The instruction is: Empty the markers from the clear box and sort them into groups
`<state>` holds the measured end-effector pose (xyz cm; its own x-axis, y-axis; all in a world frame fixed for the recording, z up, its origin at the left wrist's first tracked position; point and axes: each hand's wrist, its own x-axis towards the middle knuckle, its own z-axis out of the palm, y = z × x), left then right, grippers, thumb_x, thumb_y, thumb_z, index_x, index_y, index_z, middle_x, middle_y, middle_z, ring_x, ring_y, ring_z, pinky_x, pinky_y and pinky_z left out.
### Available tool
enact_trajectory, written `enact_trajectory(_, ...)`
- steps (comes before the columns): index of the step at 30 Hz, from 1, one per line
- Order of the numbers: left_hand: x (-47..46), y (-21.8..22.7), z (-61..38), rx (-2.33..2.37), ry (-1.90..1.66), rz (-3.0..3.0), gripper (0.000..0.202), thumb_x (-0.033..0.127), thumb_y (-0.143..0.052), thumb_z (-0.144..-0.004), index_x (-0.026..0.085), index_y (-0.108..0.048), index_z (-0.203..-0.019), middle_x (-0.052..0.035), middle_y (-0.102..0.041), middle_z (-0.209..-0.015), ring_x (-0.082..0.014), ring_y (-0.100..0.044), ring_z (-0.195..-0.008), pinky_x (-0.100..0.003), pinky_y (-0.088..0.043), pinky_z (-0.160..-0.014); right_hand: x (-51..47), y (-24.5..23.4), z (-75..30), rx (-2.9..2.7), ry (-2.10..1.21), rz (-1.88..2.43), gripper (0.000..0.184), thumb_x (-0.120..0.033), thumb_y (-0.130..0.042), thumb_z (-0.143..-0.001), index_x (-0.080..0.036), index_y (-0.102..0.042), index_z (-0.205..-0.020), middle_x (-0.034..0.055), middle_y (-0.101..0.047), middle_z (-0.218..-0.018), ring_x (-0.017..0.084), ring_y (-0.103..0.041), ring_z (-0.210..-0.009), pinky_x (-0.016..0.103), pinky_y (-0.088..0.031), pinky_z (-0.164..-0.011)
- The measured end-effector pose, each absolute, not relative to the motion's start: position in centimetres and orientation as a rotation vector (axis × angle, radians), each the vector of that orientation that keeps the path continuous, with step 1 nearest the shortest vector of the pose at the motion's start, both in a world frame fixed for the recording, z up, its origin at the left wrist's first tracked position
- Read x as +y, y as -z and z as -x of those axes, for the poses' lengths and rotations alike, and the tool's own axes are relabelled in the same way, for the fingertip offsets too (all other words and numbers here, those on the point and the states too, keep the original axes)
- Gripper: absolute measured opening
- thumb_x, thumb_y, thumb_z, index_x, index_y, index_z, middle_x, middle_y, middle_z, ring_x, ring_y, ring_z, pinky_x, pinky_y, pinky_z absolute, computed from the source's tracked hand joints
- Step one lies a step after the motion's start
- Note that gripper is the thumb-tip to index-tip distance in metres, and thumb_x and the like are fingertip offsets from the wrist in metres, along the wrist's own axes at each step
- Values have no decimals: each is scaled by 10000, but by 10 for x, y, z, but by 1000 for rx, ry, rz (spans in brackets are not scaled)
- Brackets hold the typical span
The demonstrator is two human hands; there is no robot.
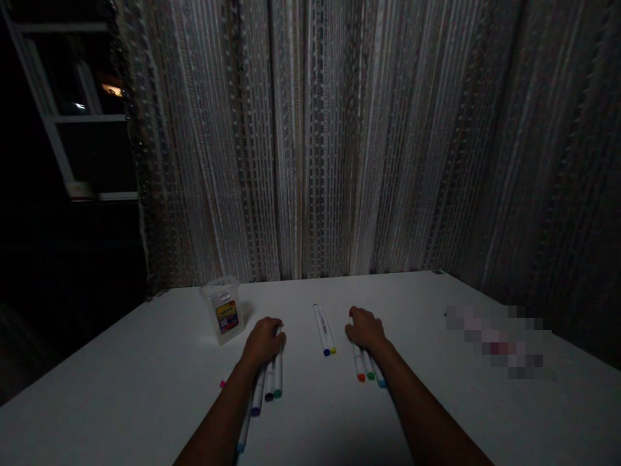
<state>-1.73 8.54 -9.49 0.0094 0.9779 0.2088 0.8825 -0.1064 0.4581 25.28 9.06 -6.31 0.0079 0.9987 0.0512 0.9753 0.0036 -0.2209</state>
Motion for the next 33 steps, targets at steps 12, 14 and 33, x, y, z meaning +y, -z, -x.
enact_trajectory(12, 88, 97, 18, 1957, -745, -2080, 358, 222, -564, -777, 123, -639, -1113, -111, -638, -1195, -224, -546, -1143, -286, -396, -951, 91, 63, -254, -2077, -175, 2072, 347, -245, -454, -797, -176, -526, -1129, 134, -567, -1230, 284, -491, -1149, 431, -370, -870)
enact_trajectory(14, 89, 97, 18, 1958, -749, -2079, 368, 227, -557, -782, 113, -632, -1124, -115, -637, -1193, -226, -548, -1137, -288, -400, -946, 91, 63, -254, -2080, -174, 2062, 347, -244, -457, -795, -174, -527, -1128, 135, -566, -1229, 284, -493, -1147, 431, -372, -866)
enact_trajectory(33, 88, 97, 18, 1962, -765, -2072, 351, 243, -558, -782, 129, -647, -1102, -118, -643, -1182, -224, -556, -1131, -290, -412, -930, 91, 62, -253, -2087, -178, 2087, 368, -251, -453, -798, -171, -513, -1152, 143, -549, -1256, 282, -484, -1152, 421, -368, -863)
